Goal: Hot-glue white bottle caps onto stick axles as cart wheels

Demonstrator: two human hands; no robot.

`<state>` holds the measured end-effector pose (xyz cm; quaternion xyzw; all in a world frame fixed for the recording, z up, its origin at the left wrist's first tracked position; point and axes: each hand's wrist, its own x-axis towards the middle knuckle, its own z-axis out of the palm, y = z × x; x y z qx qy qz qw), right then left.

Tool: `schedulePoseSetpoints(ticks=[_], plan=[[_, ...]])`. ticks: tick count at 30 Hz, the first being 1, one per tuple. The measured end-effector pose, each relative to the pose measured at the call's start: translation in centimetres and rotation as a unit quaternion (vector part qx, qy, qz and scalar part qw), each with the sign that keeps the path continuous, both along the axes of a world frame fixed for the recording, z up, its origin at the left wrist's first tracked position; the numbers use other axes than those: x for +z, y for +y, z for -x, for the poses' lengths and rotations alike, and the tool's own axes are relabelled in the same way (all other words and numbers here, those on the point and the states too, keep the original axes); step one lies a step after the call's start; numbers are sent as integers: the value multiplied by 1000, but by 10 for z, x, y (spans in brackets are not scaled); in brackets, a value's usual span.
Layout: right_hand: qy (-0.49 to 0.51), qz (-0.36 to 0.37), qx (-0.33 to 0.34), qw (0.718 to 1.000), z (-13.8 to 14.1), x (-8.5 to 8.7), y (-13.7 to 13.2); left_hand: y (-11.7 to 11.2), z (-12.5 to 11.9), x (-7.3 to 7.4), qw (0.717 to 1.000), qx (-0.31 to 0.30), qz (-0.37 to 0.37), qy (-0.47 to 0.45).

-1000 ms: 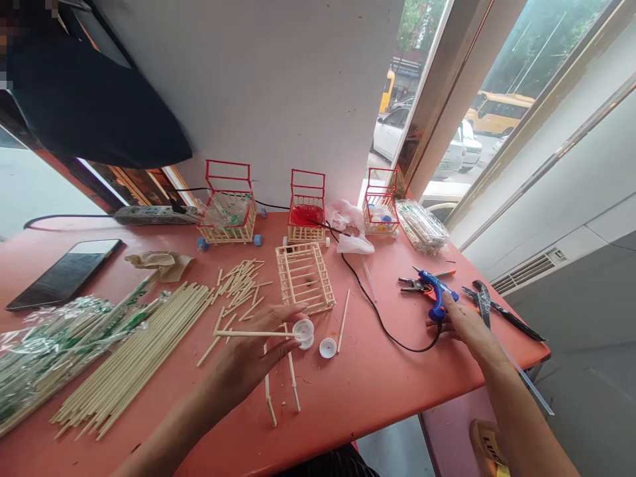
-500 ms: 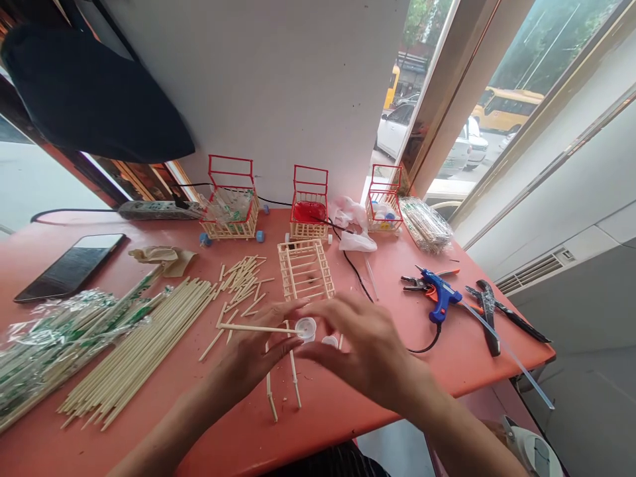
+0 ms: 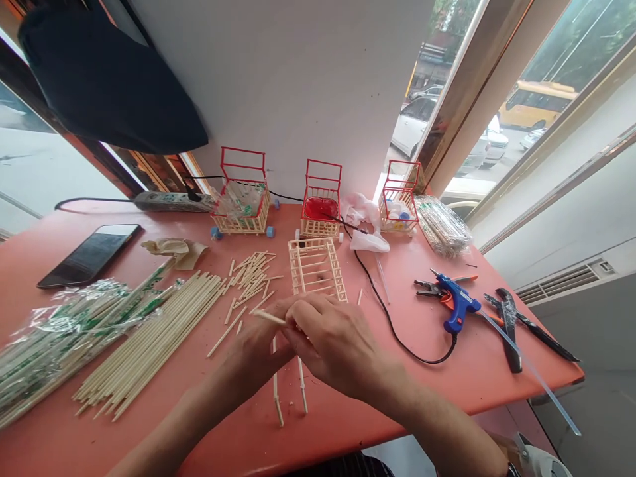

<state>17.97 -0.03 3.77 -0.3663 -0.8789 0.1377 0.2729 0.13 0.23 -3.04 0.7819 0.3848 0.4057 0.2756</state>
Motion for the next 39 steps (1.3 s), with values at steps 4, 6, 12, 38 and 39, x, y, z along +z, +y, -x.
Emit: schedulePoseSetpoints(ticks=[4, 6, 12, 38, 39], plan=[[32, 18, -24, 999, -8, 0, 2, -1, 4, 3, 1000, 6, -4, 22], [54, 23, -28, 998, -11, -2, 2, -2, 5, 6, 1000, 10, -5, 27], [76, 20, -45, 996, -13, -4, 0, -3, 4, 8, 999, 4, -17, 31], [81, 20, -61, 995, -17, -5, 1, -3, 6, 8, 999, 12, 10, 30], [82, 21, -60, 995, -17, -5, 1, -3, 6, 8, 999, 13, 8, 31]])
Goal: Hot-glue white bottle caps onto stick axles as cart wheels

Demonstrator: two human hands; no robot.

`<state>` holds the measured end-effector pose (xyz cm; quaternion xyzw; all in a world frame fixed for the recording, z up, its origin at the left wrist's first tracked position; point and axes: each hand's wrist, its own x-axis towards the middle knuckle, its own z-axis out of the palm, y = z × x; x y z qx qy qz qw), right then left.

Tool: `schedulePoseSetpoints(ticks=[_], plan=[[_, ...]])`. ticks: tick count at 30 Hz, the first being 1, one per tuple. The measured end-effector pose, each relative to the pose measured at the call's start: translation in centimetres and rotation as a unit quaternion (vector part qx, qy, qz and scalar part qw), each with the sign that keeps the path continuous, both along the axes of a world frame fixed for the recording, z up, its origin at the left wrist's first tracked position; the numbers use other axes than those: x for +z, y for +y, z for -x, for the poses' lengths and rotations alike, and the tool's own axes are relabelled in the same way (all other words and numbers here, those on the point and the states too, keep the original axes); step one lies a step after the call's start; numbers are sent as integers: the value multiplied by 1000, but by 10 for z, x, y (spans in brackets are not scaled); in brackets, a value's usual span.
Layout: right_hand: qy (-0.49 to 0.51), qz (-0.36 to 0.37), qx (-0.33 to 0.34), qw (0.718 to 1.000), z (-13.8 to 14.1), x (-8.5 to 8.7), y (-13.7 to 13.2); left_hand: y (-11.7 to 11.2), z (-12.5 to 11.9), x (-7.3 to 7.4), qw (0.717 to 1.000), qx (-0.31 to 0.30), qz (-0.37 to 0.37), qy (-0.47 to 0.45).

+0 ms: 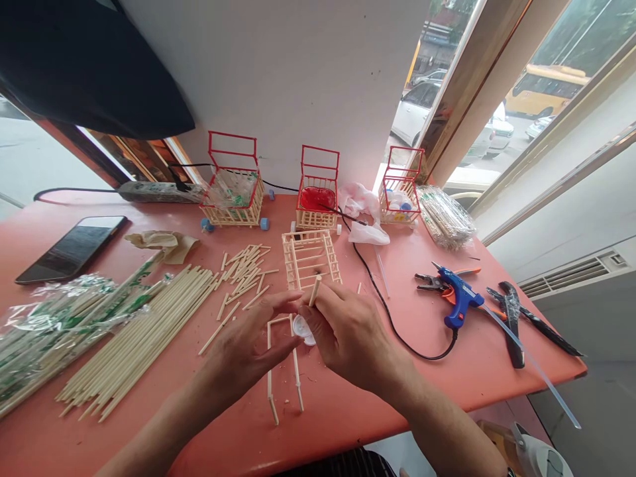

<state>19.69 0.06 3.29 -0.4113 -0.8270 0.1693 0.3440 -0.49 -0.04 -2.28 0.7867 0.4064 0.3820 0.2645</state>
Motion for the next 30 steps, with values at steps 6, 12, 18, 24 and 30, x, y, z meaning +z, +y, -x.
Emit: schedulePoseSetpoints(ticks=[6, 12, 18, 24, 30], plan=[[-2, 1, 1, 1000, 1, -1, -1, 0, -1, 1, 1000, 1, -9, -4], [-4, -3, 3, 1000, 1, -1, -2, -1, -2, 2, 1000, -3, -24, -5], [-7, 0, 1, 1000, 1, -1, -1, -1, -2, 1, 1000, -5, -31, -4], [-5, -7, -2, 1000, 1, -1, -2, -1, 0, 2, 1000, -6, -29, -4], [-8, -15, -2, 1000, 1, 1, -2, -1, -1, 2, 999, -9, -30, -1]])
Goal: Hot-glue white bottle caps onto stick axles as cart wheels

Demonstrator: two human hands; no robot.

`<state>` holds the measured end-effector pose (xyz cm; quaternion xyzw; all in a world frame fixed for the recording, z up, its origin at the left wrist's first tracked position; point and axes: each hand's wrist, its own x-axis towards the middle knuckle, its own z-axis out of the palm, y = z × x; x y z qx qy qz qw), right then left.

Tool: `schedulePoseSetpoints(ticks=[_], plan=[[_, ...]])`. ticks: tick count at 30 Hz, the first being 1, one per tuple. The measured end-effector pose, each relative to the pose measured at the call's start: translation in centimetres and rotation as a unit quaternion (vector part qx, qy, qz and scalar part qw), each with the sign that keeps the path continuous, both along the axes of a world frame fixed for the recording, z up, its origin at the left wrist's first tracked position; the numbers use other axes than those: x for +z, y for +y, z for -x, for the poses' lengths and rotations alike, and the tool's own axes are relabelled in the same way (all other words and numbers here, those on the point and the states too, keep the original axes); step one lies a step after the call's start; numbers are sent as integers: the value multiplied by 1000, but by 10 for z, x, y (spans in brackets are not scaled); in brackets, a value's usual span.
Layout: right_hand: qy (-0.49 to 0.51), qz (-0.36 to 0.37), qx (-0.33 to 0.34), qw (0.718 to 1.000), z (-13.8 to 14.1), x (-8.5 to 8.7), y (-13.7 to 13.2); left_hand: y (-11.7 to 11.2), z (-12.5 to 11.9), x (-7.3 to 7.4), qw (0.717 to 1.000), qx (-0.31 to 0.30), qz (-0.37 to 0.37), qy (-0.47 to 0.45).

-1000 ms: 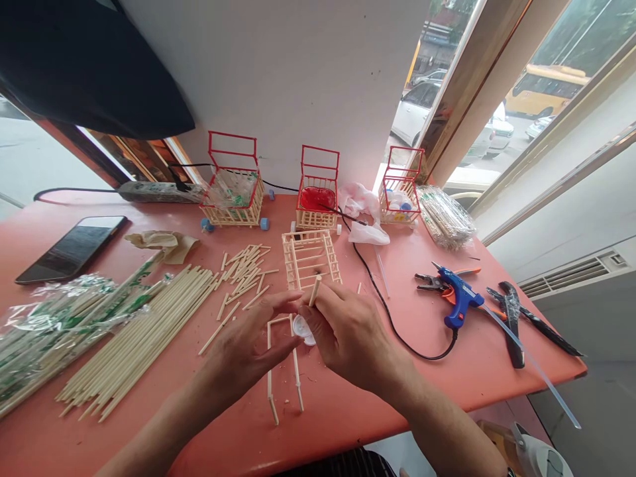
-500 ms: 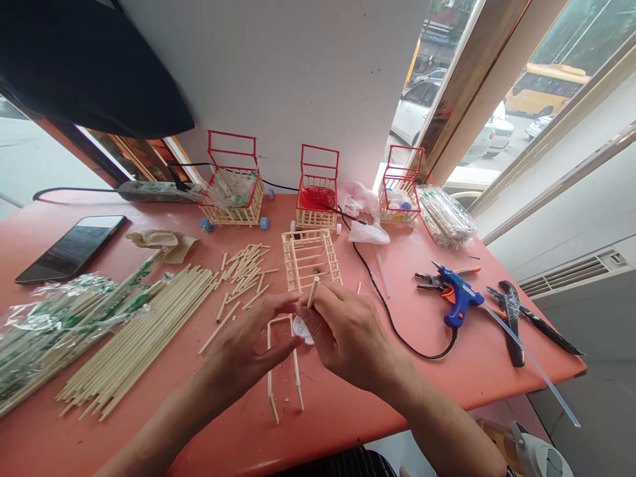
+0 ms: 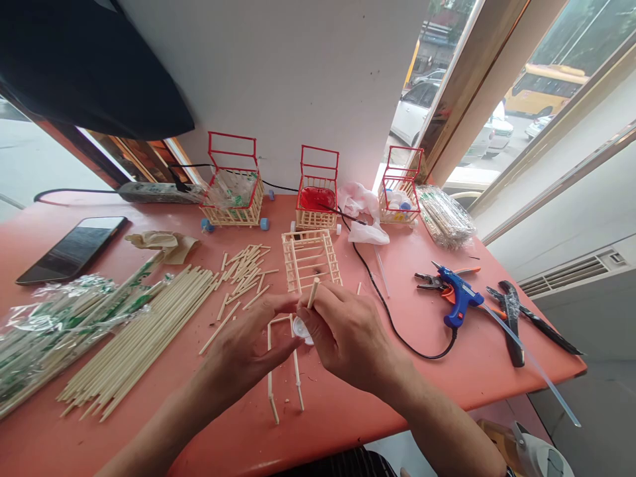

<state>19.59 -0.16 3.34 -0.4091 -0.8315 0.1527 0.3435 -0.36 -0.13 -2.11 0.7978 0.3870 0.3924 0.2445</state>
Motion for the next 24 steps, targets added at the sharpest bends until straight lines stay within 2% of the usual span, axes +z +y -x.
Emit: schedulePoseSetpoints(ticks=[10, 17, 24], plan=[[-2, -2, -6, 1000, -1, 0, -2, 0, 0, 4, 1000, -2, 6, 2], [4, -21, -6, 1000, 1, 0, 0, 3, 1, 3, 999, -13, -39, -9], [9, -22, -2, 1000, 1, 0, -1, 3, 1, 3, 999, -25, -35, -16]])
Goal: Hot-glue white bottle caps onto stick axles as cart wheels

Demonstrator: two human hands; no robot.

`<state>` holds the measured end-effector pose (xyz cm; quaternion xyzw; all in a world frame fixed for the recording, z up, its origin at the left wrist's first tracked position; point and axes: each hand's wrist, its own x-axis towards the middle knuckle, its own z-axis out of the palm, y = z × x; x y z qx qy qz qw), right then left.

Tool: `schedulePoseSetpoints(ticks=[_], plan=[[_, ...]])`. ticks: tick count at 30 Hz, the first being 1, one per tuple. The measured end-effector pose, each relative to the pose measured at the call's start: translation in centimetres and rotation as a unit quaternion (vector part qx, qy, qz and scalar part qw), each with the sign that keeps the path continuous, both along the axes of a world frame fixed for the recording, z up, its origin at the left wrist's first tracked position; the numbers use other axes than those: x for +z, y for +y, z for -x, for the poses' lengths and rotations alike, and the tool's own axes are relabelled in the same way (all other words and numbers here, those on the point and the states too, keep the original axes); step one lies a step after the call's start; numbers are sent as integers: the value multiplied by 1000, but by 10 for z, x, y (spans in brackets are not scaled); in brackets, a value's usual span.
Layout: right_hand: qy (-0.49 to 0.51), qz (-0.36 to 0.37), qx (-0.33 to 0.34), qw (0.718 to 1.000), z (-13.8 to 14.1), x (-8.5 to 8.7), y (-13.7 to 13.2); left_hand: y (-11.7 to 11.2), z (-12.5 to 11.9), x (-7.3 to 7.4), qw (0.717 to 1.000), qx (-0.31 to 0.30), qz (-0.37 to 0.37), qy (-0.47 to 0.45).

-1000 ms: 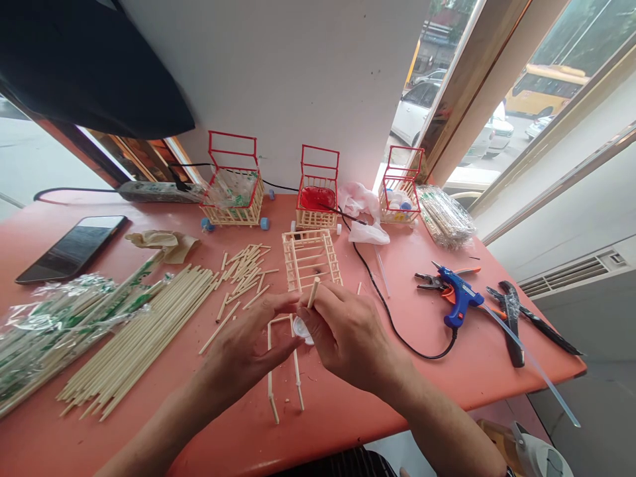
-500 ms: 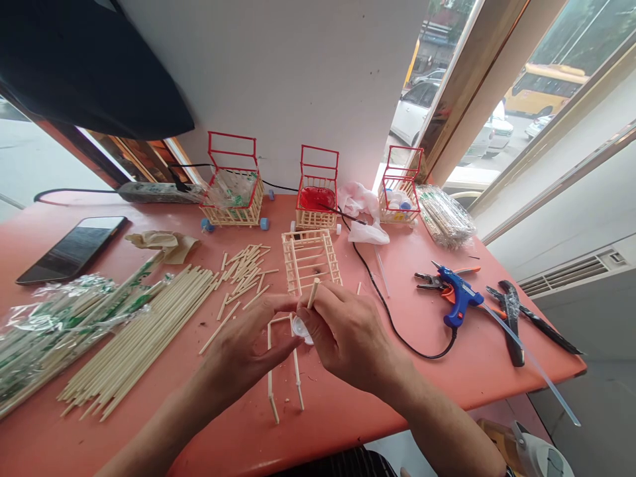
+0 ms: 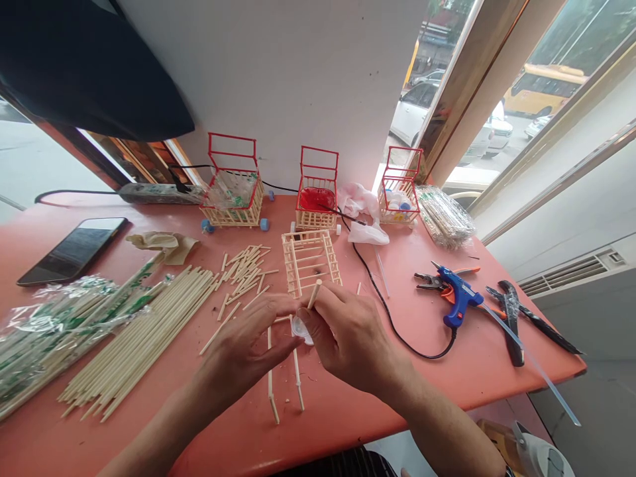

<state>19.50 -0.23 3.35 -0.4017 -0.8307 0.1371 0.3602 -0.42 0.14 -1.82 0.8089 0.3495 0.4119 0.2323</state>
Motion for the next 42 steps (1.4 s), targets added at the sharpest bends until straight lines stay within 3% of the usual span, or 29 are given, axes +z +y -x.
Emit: schedulePoseSetpoints(ticks=[23, 42], plan=[[43, 29, 5, 999, -1, -5, 2, -1, -1, 2, 999, 18, -28, 1], [53, 34, -1, 998, 0, -1, 3, -2, -2, 3, 1000, 5, -5, -5]])
